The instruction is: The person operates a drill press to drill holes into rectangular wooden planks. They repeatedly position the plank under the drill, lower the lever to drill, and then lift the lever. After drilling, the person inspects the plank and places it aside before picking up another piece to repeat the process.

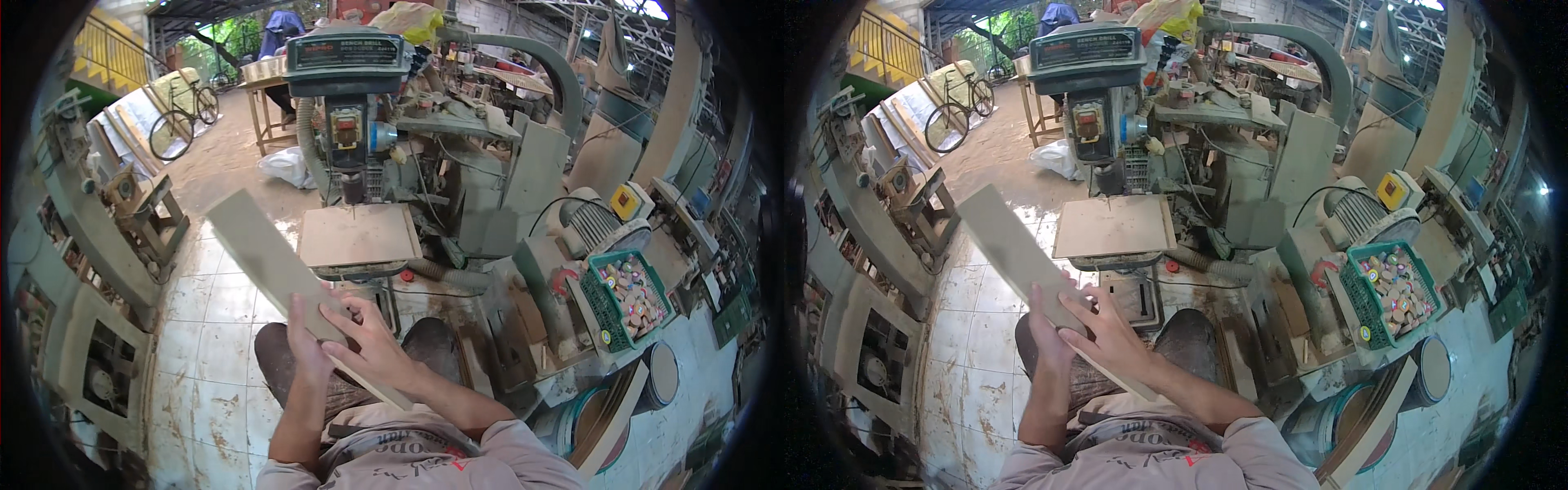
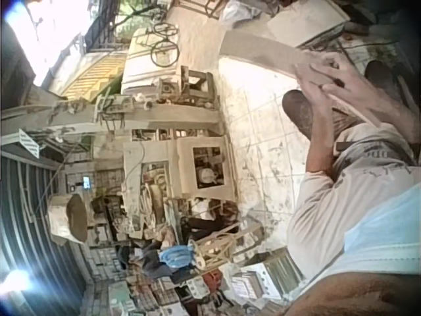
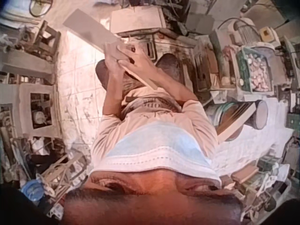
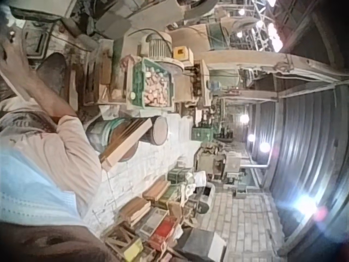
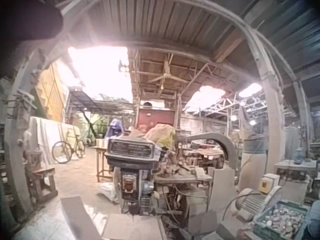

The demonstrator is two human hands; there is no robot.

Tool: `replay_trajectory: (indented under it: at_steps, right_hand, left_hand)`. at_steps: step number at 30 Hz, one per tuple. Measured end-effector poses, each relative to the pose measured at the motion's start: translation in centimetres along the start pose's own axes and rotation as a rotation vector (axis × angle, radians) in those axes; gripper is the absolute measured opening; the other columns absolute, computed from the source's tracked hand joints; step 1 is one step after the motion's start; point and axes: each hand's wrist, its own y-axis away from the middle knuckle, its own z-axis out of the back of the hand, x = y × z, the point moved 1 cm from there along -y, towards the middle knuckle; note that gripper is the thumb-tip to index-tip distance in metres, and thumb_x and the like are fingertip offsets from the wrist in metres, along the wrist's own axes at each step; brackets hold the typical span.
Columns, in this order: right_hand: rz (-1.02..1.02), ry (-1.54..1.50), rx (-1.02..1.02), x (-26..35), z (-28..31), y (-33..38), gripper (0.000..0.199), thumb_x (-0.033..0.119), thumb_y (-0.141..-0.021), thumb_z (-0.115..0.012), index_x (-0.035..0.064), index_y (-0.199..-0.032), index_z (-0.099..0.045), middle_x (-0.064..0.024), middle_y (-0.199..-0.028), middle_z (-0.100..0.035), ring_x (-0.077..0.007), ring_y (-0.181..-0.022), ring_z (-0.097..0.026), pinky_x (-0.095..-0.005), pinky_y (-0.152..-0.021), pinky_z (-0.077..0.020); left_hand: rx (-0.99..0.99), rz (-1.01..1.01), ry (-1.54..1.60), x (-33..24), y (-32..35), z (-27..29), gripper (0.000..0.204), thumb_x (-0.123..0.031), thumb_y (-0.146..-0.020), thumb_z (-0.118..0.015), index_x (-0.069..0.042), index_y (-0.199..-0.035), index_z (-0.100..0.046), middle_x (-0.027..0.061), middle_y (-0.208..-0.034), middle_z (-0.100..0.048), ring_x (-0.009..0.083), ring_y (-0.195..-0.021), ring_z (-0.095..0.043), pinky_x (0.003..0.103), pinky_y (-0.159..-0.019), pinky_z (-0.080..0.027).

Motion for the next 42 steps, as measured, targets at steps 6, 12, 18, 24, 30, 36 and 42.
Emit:
replay_trajectory:
  at_steps: [6,12,18,24,30,36,42]
  right_hand:
    - [-0.286,-0.182,0.250,-2.7,2.9,4.1,0.044,0.028,-0.097,-0.056,0.0018,-0.132,-0.051,-0.0164,-0.098,-0.064,-0.0231,-0.088,-0.065,-0.0320,-0.079,-0.0509]
    - [-0.638,-0.936,0.319,-4.4,4.7,7.7,0.030,0.028,-0.101,-0.051,0.0011,-0.109,-0.059,-0.0067,-0.086,-0.067,-0.0116,-0.079,-0.067,-0.0239,-0.065,-0.0525]
    - [-0.689,-1.028,0.190,-3.4,3.4,8.6,0.022,0.022,-0.099,-0.054,0.0010,-0.102,-0.058,-0.0094,-0.090,-0.069,-0.0178,-0.079,-0.070,-0.0296,-0.061,-0.0562]
    - [-0.685,-1.082,-0.008,-3.1,2.3,7.6,0.029,0.026,-0.096,-0.059,-0.0019,-0.103,-0.058,-0.0115,-0.087,-0.066,-0.0190,-0.072,-0.068,-0.0308,-0.055,-0.0598]
    - [-0.634,-1.169,0.042,-2.7,2.4,6.6,0.033,0.025,-0.099,-0.052,-0.0039,-0.115,-0.052,-0.0155,-0.095,-0.066,-0.0246,-0.078,-0.071,-0.0320,-0.051,-0.0619]
    - [-0.637,-1.142,0.033,-3.0,2.1,6.5,0.038,0.024,-0.099,-0.051,-0.0065,-0.121,-0.048,-0.0182,-0.099,-0.066,-0.0280,-0.081,-0.071,-0.0313,-0.054,-0.0627]
    - [-0.620,-1.099,-0.024,-2.6,1.6,6.5,0.034,0.021,-0.098,-0.054,-0.0076,-0.116,-0.051,-0.0171,-0.097,-0.065,-0.0252,-0.077,-0.070,-0.0321,-0.059,-0.0625]
  left_hand:
    - [-0.196,-0.219,0.070,-5.7,-2.0,0.7,0.052,-0.040,-0.091,-0.051,0.006,-0.115,-0.050,0.0143,-0.101,-0.056,0.0218,-0.094,-0.056,0.040,-0.084,-0.051]
    - [-0.008,-0.300,0.186,-8.9,-2.8,2.3,0.051,-0.036,-0.090,-0.054,0.007,-0.117,-0.048,0.0139,-0.099,-0.055,0.0212,-0.092,-0.057,0.037,-0.083,-0.052]
    - [0.075,-0.251,0.352,-8.5,-3.6,1.3,0.049,-0.032,-0.089,-0.054,0.007,-0.118,-0.046,0.0143,-0.100,-0.055,0.0236,-0.092,-0.057,0.038,-0.084,-0.051]
    - [0.074,-0.237,0.350,-8.3,-6.2,5.1,0.046,-0.035,-0.088,-0.049,0.004,-0.112,-0.049,0.0157,-0.098,-0.057,0.0295,-0.089,-0.056,0.044,-0.084,-0.050]
    - [-0.090,-0.143,0.355,-7.1,-6.4,5.4,0.041,-0.032,-0.088,-0.040,0.004,-0.106,-0.049,0.0155,-0.092,-0.055,0.0309,-0.087,-0.054,0.044,-0.082,-0.048]
    - [-0.251,-0.115,0.410,-6.3,-6.2,4.0,0.038,-0.031,-0.087,-0.039,0.003,-0.099,-0.049,0.0147,-0.089,-0.053,0.0299,-0.086,-0.051,0.043,-0.085,-0.045]
    - [-0.155,-0.122,0.373,-5.5,-6.7,5.6,0.037,-0.031,-0.086,-0.041,0.003,-0.099,-0.049,0.0147,-0.089,-0.053,0.0303,-0.087,-0.050,0.042,-0.084,-0.045]
